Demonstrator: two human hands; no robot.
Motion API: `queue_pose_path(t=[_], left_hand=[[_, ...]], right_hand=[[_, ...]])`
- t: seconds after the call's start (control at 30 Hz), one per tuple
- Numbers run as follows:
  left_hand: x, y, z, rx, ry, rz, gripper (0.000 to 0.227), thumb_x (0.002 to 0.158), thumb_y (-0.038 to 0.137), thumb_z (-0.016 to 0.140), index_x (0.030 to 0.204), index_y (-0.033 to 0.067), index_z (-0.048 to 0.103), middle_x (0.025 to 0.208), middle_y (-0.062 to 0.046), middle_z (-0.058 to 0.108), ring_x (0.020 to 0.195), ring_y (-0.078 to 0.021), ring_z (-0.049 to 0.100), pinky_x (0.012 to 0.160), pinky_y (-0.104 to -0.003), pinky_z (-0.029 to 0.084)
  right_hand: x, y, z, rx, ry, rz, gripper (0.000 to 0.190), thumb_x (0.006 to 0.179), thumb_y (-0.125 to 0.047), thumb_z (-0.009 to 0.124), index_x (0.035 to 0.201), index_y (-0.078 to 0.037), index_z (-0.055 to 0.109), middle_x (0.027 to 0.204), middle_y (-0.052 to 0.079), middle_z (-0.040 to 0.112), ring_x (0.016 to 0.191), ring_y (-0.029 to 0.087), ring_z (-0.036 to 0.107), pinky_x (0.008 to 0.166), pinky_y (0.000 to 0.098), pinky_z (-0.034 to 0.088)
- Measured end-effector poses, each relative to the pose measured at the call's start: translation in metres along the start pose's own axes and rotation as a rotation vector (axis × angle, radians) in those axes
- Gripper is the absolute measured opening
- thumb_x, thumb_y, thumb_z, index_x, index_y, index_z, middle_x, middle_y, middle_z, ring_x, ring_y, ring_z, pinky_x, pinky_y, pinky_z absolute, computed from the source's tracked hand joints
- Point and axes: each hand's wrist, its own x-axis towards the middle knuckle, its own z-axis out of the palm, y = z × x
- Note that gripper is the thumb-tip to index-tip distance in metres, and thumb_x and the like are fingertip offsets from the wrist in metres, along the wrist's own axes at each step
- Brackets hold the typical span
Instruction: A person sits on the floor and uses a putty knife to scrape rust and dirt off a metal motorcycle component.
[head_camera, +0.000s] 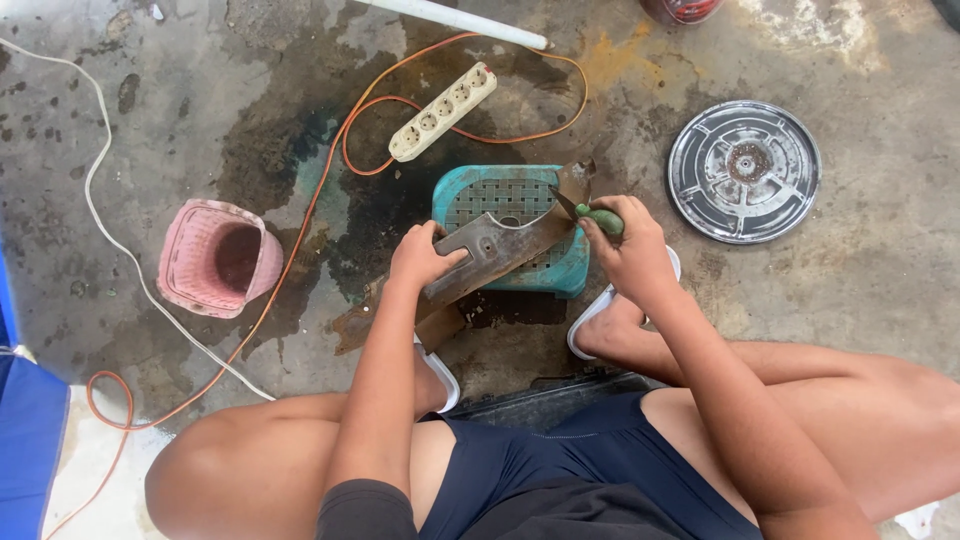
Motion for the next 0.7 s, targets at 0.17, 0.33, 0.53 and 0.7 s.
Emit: queue_pose_path(t=[0.17,0.33,0.53,0.7], left_hand=[[-0.009,0.013,-0.006,0.093,0.012,0.085,0.050,0.079,0.047,0.084,0.119,0.0211,0.069,0.116,-0.012,0.070,0.117,-0.0353,0.069,0.100,-0.050,0.054],[-0.016,0.040,-0.029,0.257,0.008,0.157,0.043,0.083,0.039,0.083,0.122,0.0299,0.068,0.117,-0.009,0.074,0.113,-0.0336,0.072,0.100,-0.048,0.055],[-0.016,0.065,-0.052,0.442,-0.066,0.392,0.040,0.093,0.027,0.074,0.130,0.0238,0.060,0.115,-0.012,0.071,0.110,-0.0384,0.070,0.096,-0.052,0.057],[0.008,0.045,-0.027,0.591,-0.025,0.497,0.038,0.095,0.015,0.072,0.129,0.0224,0.058,0.110,-0.012,0.066,0.103,-0.0365,0.071,0.088,-0.051,0.061]], right_hand=[[0.001,0.004,-0.001,0.030,0.003,-0.012,0.023,0.100,-0.023,0.073,0.119,-0.013,0.067,0.104,0.013,0.066,0.099,0.037,0.069,0.088,0.0467,0.053],[0.001,0.001,-0.011,0.050,0.000,-0.019,0.021,0.100,-0.022,0.074,0.118,-0.013,0.067,0.104,0.014,0.067,0.100,0.038,0.068,0.088,0.0470,0.053],[0.001,-0.008,-0.024,0.055,0.070,-0.002,0.022,0.102,-0.022,0.074,0.118,-0.008,0.069,0.101,0.018,0.067,0.097,0.039,0.069,0.084,0.0431,0.055],[-0.008,-0.020,-0.032,0.014,0.051,0.029,0.023,0.101,-0.023,0.075,0.117,-0.009,0.069,0.100,0.016,0.067,0.095,0.035,0.070,0.080,0.0415,0.057]])
